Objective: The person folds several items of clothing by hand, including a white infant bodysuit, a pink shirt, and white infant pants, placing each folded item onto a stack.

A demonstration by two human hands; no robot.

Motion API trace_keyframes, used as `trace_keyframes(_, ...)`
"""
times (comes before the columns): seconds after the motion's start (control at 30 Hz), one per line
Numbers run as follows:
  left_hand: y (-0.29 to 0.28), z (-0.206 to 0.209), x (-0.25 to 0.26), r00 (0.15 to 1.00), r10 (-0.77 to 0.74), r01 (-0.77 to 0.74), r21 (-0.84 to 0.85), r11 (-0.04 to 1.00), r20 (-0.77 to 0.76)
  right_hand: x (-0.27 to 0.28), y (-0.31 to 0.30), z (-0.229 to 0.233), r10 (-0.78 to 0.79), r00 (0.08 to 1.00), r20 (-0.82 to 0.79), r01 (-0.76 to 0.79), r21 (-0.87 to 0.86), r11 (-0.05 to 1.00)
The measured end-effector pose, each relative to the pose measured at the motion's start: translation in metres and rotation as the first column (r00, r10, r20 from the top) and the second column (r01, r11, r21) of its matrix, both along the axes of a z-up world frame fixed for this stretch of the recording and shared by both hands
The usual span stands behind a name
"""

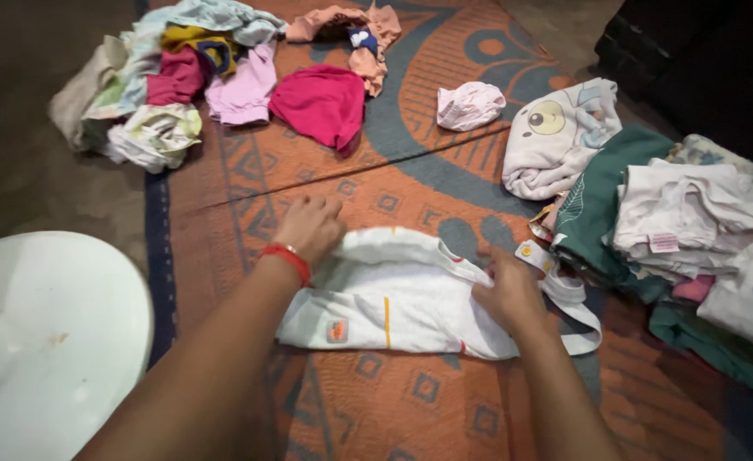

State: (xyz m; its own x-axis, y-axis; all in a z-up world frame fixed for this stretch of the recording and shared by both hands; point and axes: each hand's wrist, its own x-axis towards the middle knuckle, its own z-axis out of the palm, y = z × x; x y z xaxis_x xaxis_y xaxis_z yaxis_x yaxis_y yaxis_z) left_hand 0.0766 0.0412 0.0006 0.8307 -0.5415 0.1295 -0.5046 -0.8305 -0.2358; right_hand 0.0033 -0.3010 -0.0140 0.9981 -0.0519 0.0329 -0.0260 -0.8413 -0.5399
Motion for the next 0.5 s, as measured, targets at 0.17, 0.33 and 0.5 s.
trace_keyframes(0.17,0.005,-0.002,-0.06,0.939,0.228,-0.156,0.273,0.949,-0.257,-0.031,0.018,0.024,-0.001,0.999,-0.043,-0.013,-0.321,0.947)
trace_keyframes(0.33,-0.011,-0.008,-0.104,0.774,0.496,-0.389,0.322,0.863,-0.394,-0.05,0.021,0.046,-0.018,0.97,-0.242,-0.097,-0.456,0.885)
trace_keyframes(0.5,-0.041,-0.012,-0.107,0.837,0.489,-0.491,0.059,0.869,-0.245,-0.058,0.023,0.043,-0.027,0.938,-0.346,-0.167,-0.518,0.839)
